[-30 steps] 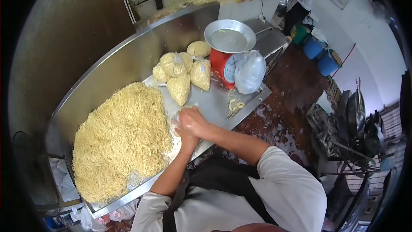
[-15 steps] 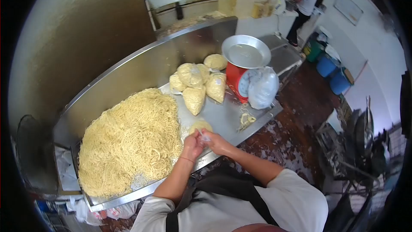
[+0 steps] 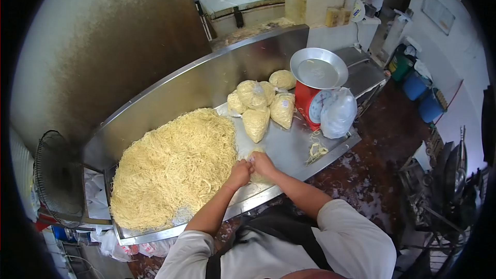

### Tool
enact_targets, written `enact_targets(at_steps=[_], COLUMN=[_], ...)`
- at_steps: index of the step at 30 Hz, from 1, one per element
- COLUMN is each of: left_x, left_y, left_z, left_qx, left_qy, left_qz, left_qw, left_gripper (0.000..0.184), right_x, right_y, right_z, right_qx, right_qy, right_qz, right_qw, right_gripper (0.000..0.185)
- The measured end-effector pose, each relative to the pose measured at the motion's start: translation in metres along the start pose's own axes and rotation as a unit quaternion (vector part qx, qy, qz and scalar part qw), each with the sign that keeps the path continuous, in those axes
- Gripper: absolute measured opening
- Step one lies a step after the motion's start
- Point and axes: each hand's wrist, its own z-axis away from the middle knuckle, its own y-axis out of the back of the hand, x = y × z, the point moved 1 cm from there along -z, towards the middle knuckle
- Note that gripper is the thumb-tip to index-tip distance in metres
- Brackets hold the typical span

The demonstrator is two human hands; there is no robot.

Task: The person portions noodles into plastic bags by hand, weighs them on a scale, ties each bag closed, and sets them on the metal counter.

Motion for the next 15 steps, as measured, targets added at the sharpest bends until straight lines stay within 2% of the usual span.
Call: enact_targets(at_steps=[1, 2, 4, 7, 8, 9, 10, 11, 12, 13, 14, 15], left_x=[-0.007, -0.018, -0.034, -0.053, -0.057, -0.046, -0.041, -0.063, -0.084, -0.060, -0.044, -0.029], left_y=[-0.003, -0.012, -0.024, -0.041, -0.045, -0.038, -0.028, -0.047, -0.068, -0.052, -0.045, -0.034], left_z=[-0.001, -0.004, -0.011, -0.006, -0.002, 0.002, 0.000, 0.006, 0.008, 0.008, 0.009, 0.010], left_qx=[0.011, 0.023, 0.034, 0.057, 0.078, 0.140, 0.064, 0.097, 0.121, 0.111, 0.128, 0.132], left_qy=[0.001, 0.002, 0.018, 0.067, 0.083, 0.104, 0.253, 0.260, 0.251, 0.302, 0.298, 0.338], left_qz=[0.015, 0.030, 0.082, 0.163, 0.171, 0.169, 0.187, 0.226, 0.265, 0.322, 0.399, 0.486], left_qw=[1.000, 0.999, 0.996, 0.983, 0.979, 0.970, 0.947, 0.934, 0.923, 0.890, 0.858, 0.795], left_gripper=[0.018, 0.017, 0.016, 0.017, 0.018, 0.023, 0.025, 0.024, 0.022, 0.019, 0.013, 0.011], right_x=[0.001, 0.003, -0.008, -0.004, 0.008, 0.032, 0.050, 0.027, 0.034, 0.032, 0.029, 0.022], right_y=[-0.002, -0.005, 0.003, 0.001, -0.008, -0.023, -0.038, -0.018, -0.027, -0.020, -0.009, 0.004], right_z=[-0.009, -0.014, -0.019, -0.021, -0.025, -0.034, -0.033, -0.028, -0.023, -0.026, -0.029, -0.030], right_qx=[-0.011, -0.027, -0.060, -0.051, -0.084, -0.123, -0.165, -0.197, -0.220, -0.284, -0.323, -0.355], right_qy=[0.001, -0.060, -0.181, -0.205, -0.139, -0.078, -0.020, 0.009, -0.032, -0.045, -0.026, -0.001], right_qz=[0.010, -0.089, -0.282, -0.339, -0.325, -0.315, -0.308, -0.285, -0.243, -0.237, -0.221, -0.203], right_qw=[1.000, 0.994, 0.940, 0.917, 0.932, 0.938, 0.937, 0.938, 0.944, 0.928, 0.920, 0.913], right_gripper=[0.015, 0.016, 0.020, 0.023, 0.028, 0.034, 0.040, 0.051, 0.057, 0.056, 0.058, 0.059])
